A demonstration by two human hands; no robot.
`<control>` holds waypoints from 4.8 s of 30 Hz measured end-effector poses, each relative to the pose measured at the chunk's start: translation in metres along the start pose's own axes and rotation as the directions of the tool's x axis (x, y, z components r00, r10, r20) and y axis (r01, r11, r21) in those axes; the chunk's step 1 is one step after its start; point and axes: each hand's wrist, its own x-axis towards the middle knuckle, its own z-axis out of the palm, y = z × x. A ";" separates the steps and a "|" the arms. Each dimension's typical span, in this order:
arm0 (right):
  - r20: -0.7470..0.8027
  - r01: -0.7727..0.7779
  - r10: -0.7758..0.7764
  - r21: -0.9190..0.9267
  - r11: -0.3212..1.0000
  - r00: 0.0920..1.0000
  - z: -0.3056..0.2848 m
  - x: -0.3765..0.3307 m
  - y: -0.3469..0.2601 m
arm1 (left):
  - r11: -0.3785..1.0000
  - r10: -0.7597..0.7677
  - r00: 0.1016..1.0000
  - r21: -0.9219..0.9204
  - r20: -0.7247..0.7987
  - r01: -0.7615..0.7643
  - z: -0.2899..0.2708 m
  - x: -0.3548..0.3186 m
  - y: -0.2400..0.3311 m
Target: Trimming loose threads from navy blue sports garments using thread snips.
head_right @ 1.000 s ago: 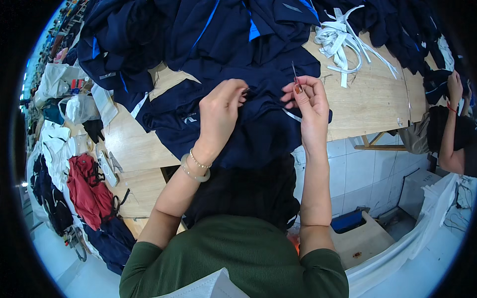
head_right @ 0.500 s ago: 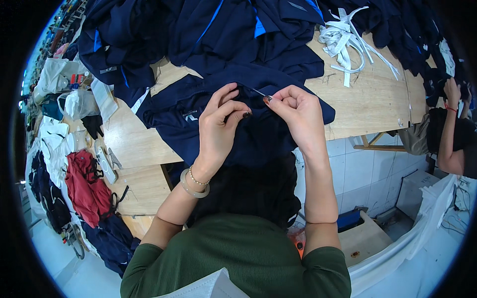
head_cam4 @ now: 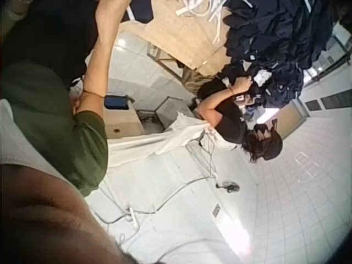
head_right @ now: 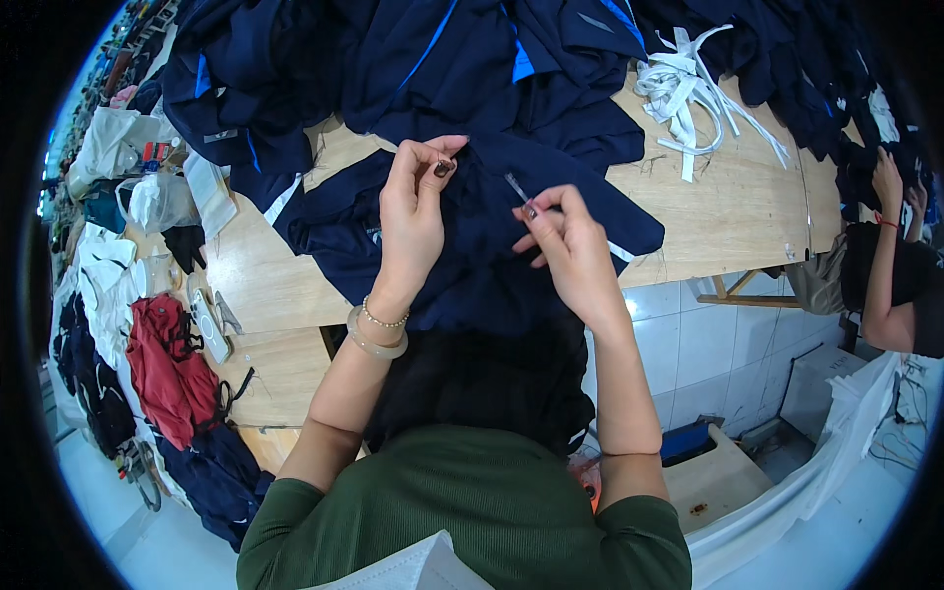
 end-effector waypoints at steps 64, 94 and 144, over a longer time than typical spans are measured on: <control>0.085 0.257 -0.259 0.038 0.966 0.962 0.004 0.045 -0.006 | 0.835 -0.304 0.937 -0.425 0.171 0.348 -0.005 -0.025 0.010; -0.012 0.137 -0.139 0.269 0.953 0.990 0.032 0.036 0.022 | 0.980 -0.167 0.975 0.083 -0.143 0.180 -0.004 -0.044 0.010; 0.003 0.234 -0.236 0.119 0.965 0.972 0.047 0.030 0.016 | 0.788 -0.071 0.996 0.615 0.053 0.023 -0.007 -0.043 0.048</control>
